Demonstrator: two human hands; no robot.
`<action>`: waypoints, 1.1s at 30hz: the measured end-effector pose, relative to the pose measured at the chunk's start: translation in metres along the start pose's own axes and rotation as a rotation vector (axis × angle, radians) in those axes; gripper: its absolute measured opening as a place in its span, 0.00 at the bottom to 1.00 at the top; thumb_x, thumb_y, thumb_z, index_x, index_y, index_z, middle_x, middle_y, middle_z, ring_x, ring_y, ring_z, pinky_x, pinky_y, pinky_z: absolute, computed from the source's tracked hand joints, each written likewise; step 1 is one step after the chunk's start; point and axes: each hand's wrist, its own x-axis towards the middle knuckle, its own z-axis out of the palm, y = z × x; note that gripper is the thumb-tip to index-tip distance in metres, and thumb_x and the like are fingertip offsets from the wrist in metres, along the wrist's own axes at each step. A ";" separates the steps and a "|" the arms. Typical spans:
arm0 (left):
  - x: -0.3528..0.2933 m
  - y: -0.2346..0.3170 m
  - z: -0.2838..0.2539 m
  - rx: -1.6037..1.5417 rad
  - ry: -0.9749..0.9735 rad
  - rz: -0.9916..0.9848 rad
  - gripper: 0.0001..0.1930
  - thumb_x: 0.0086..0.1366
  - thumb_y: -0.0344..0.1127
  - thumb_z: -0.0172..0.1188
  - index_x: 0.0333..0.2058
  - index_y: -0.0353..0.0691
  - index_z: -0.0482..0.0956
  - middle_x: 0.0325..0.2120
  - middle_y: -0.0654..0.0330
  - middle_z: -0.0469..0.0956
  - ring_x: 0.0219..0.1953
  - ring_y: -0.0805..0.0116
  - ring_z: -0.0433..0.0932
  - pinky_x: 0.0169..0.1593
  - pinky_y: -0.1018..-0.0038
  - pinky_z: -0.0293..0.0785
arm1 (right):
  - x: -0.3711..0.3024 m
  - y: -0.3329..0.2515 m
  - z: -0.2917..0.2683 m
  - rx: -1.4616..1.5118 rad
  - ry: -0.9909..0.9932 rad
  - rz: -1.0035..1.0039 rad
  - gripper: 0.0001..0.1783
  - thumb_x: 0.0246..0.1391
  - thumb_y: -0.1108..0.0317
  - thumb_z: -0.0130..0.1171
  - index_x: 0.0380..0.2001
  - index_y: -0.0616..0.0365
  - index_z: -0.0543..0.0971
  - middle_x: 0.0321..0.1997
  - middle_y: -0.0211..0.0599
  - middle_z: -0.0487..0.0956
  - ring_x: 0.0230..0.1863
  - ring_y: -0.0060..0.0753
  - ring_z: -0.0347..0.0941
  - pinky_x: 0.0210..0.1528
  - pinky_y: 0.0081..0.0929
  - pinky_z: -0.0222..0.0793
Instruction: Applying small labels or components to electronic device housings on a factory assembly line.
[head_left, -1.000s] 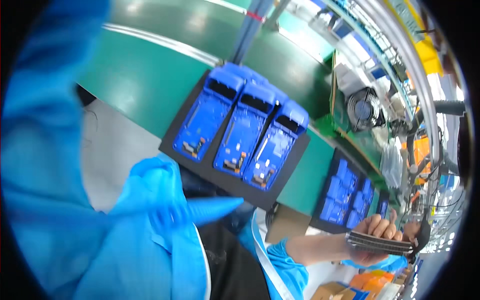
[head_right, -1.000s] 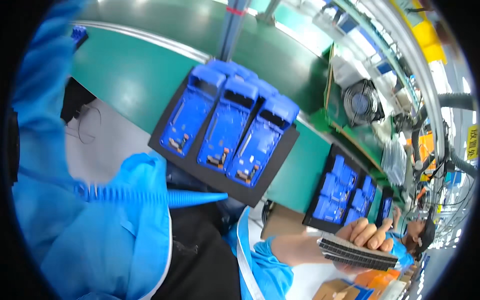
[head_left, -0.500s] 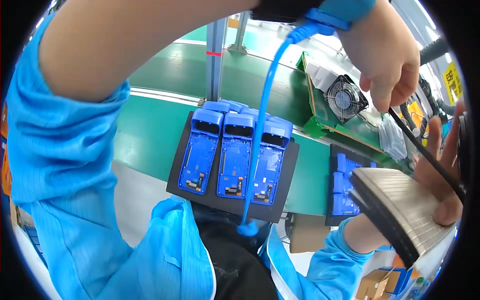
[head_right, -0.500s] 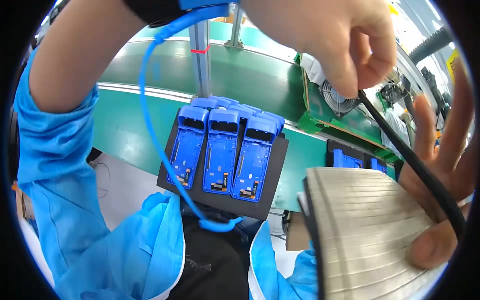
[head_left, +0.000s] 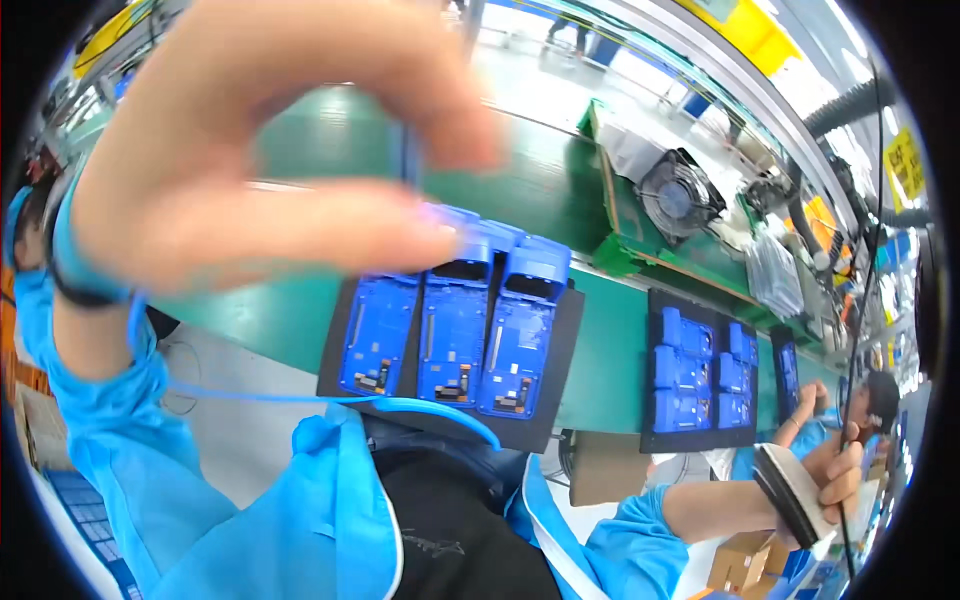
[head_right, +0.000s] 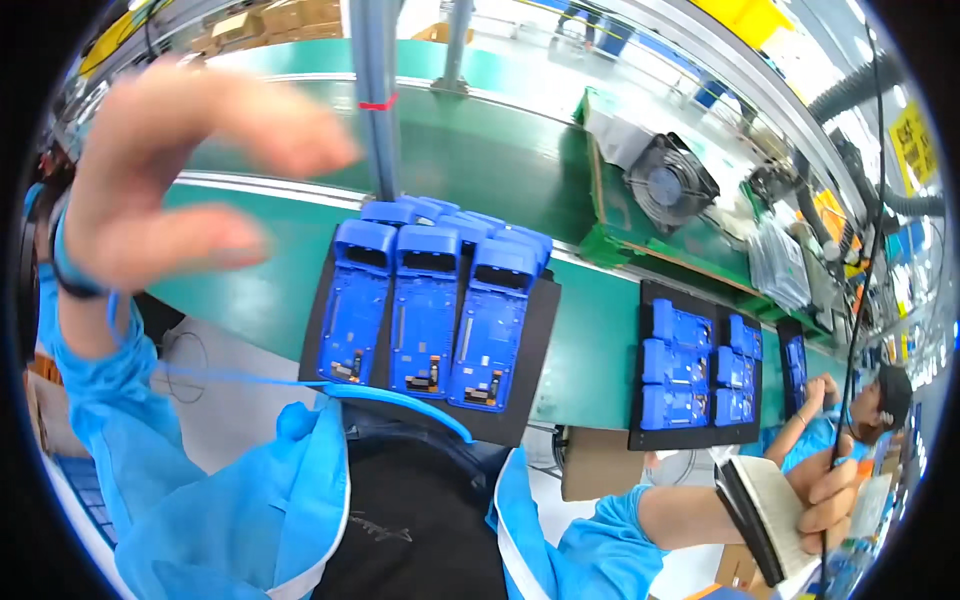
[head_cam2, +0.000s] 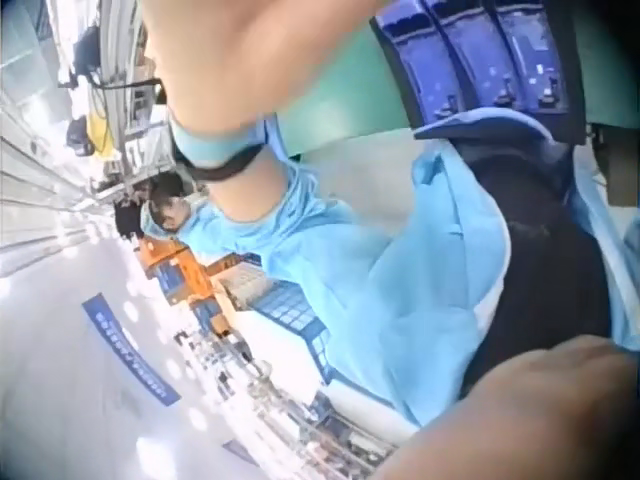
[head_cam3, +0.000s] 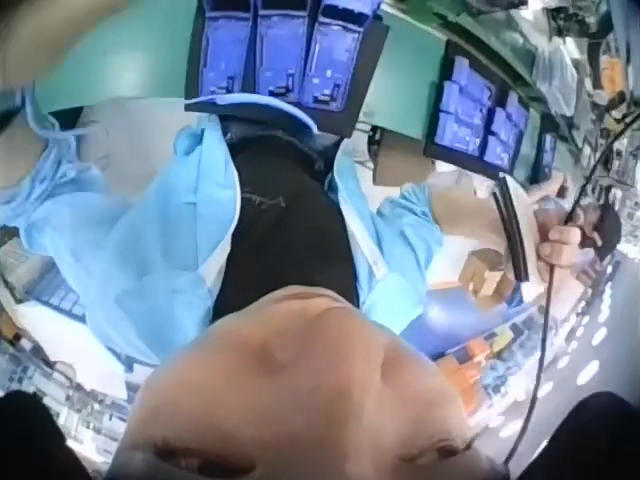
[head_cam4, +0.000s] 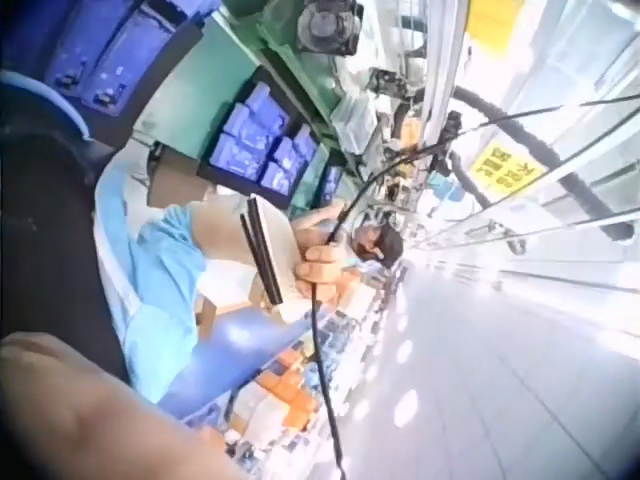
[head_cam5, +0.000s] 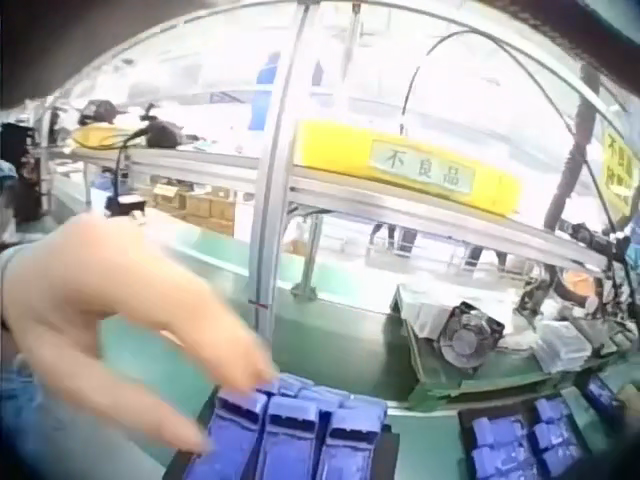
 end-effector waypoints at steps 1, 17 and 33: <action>-0.016 0.014 -0.007 -0.053 -0.051 -0.081 0.21 0.53 0.43 0.72 0.40 0.32 0.79 0.39 0.45 0.81 0.39 0.54 0.82 0.43 0.63 0.78 | -0.004 0.005 0.006 -0.018 -0.107 -0.043 0.27 0.48 0.35 0.57 0.31 0.48 0.69 0.34 0.35 0.68 0.41 0.41 0.65 0.54 0.49 0.54; -0.311 0.055 0.148 -0.928 0.055 -1.689 0.12 0.61 0.35 0.65 0.36 0.29 0.83 0.34 0.52 0.85 0.42 0.61 0.83 0.49 0.67 0.76 | -0.061 0.039 0.055 0.113 -0.576 0.390 0.17 0.32 0.70 0.73 0.26 0.67 0.79 0.37 0.61 0.82 0.38 0.59 0.81 0.43 0.49 0.77; -0.553 0.082 0.525 -0.349 0.921 -1.736 0.29 0.68 0.50 0.53 0.60 0.36 0.68 0.51 0.45 0.76 0.53 0.51 0.75 0.59 0.61 0.68 | -0.266 0.151 0.039 -0.550 -0.047 0.824 0.17 0.50 0.72 0.69 0.42 0.67 0.77 0.35 0.36 0.82 0.35 0.21 0.76 0.39 0.21 0.72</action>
